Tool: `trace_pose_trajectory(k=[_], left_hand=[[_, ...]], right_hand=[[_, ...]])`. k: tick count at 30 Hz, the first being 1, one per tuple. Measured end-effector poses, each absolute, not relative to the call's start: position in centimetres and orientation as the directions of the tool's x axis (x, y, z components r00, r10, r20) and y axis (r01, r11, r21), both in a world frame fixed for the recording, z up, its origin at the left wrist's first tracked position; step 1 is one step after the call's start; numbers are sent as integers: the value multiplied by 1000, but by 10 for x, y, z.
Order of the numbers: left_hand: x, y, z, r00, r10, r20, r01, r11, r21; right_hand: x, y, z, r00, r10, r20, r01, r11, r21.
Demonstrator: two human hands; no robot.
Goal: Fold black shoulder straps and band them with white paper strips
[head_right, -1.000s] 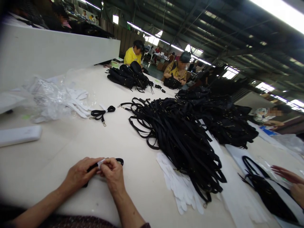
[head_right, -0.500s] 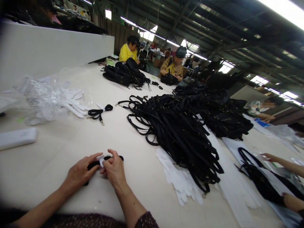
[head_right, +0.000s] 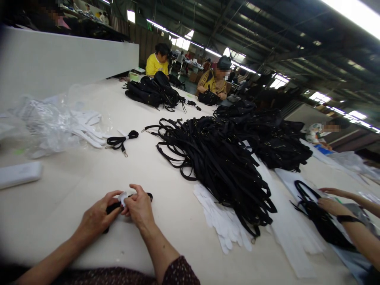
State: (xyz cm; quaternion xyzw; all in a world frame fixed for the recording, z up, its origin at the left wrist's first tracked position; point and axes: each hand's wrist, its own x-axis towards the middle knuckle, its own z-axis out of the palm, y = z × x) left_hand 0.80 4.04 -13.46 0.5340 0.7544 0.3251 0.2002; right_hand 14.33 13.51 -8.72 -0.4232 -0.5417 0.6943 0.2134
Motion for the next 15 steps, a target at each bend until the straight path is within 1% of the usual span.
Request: trace_pose_trajectory(k=[5, 8, 10, 12, 14, 15], left_hand=[[9, 40, -135, -351, 936, 21, 671, 236, 703], [8, 41, -137, -352, 936, 27, 674, 233, 701], [8, 41, -138, -347, 937, 33, 674, 225, 703], [7, 41, -137, -338, 941, 33, 675, 218, 705], [7, 41, -136, -331, 944, 21, 674, 221, 705], [7, 41, -135, -325, 945, 15, 674, 221, 705]], right_hand=[[141, 140, -85, -576, 744, -340, 263, -225, -938], [140, 144, -80, -600, 744, -294, 379, -60, -923], [138, 148, -74, -623, 738, -259, 456, 74, -887], [136, 152, -69, -641, 728, -244, 511, 166, -844], [136, 157, -64, -661, 700, -269, 542, 199, -817], [136, 160, -62, -671, 678, -300, 552, 188, -812]])
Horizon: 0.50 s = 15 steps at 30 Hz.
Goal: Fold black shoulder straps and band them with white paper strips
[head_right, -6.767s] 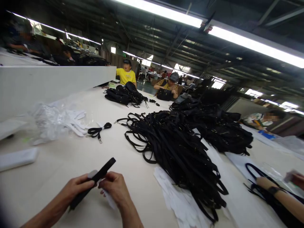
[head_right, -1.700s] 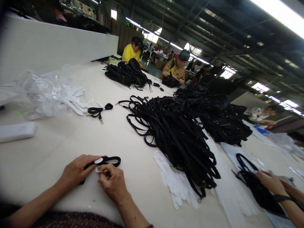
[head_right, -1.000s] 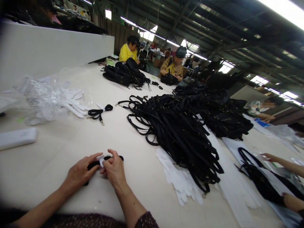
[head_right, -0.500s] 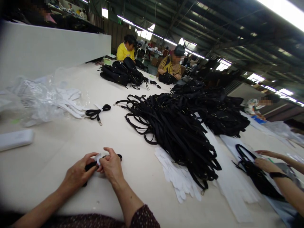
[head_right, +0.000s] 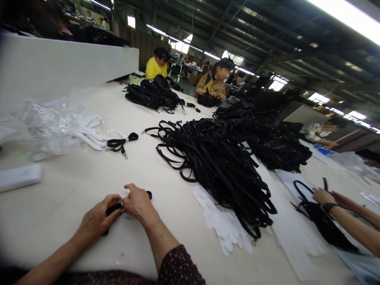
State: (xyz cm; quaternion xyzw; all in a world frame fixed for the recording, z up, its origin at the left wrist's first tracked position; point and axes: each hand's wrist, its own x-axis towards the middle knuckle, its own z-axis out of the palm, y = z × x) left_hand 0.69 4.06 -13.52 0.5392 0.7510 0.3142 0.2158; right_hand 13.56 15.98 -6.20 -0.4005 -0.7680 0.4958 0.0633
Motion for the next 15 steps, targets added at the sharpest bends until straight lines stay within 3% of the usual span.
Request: trace_pose_trajectory(k=[4, 6, 11, 15], left_hand=[[8, 39, -133, -300, 954, 23, 682, 198, 704], [8, 39, -133, -290, 956, 40, 687, 179, 704], [7, 40, -137, -291, 956, 44, 684, 175, 708], [8, 40, -138, -322, 946, 30, 664, 203, 720]], right_hand=[[134, 168, -57, -675, 582, -453, 595, 65, -801], [133, 170, -56, -679, 560, -475, 623, 96, -776], [132, 171, -52, -747, 547, -378, 626, 387, -677], [135, 162, -53, -796, 587, -146, 591, 704, -394]])
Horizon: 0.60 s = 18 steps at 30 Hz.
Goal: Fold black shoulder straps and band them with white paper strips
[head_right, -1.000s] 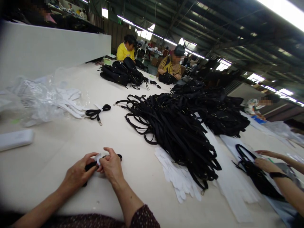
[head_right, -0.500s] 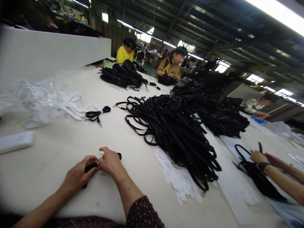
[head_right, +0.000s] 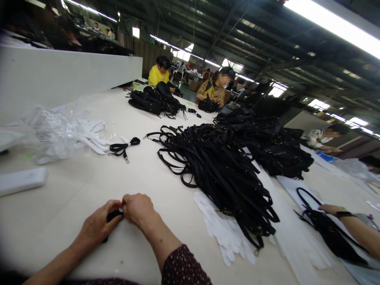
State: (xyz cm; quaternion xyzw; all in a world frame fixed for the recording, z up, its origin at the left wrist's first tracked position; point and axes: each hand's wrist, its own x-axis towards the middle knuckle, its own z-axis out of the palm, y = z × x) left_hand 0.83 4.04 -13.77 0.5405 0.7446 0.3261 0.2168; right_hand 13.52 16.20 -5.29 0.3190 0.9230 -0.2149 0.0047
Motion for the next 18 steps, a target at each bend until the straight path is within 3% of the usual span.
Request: trace_pose_trajectory(k=[3, 8, 13, 18], left_hand=[[9, 41, -136, -336, 941, 39, 654, 203, 729], [10, 42, -134, -342, 939, 45, 652, 203, 730], [11, 42, -136, -350, 935, 54, 653, 202, 730], [11, 42, -138, -343, 936, 83, 649, 172, 741]], right_hand=[[139, 154, -55, -836, 541, -95, 547, 803, -238], [147, 155, -58, -874, 485, -33, 481, 853, -201], [152, 155, -60, -807, 590, -37, 558, 740, -376], [157, 145, -67, -747, 664, 24, 506, 591, -628]])
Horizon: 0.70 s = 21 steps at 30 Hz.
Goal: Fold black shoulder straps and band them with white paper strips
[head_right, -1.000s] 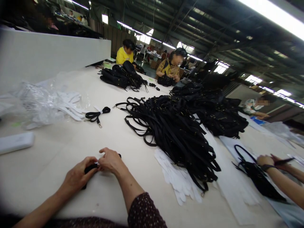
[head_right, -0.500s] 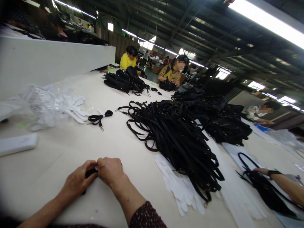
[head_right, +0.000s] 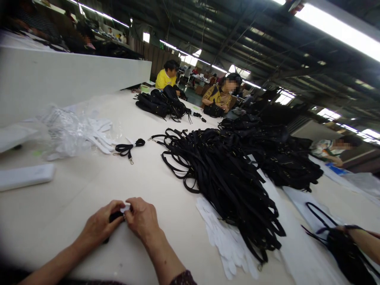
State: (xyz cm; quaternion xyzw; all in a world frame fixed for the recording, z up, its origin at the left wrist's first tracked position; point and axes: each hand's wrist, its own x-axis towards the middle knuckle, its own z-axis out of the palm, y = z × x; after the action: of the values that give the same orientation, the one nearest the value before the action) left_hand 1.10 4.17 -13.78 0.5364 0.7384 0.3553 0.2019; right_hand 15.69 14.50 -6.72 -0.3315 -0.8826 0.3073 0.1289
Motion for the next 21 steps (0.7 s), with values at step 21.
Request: trace_pose_trajectory(k=[21], left_hand=[[11, 40, -135, -350, 935, 57, 631, 191, 752]], right_hand=[[156, 136, -92, -634, 773, -12, 395, 311, -864]])
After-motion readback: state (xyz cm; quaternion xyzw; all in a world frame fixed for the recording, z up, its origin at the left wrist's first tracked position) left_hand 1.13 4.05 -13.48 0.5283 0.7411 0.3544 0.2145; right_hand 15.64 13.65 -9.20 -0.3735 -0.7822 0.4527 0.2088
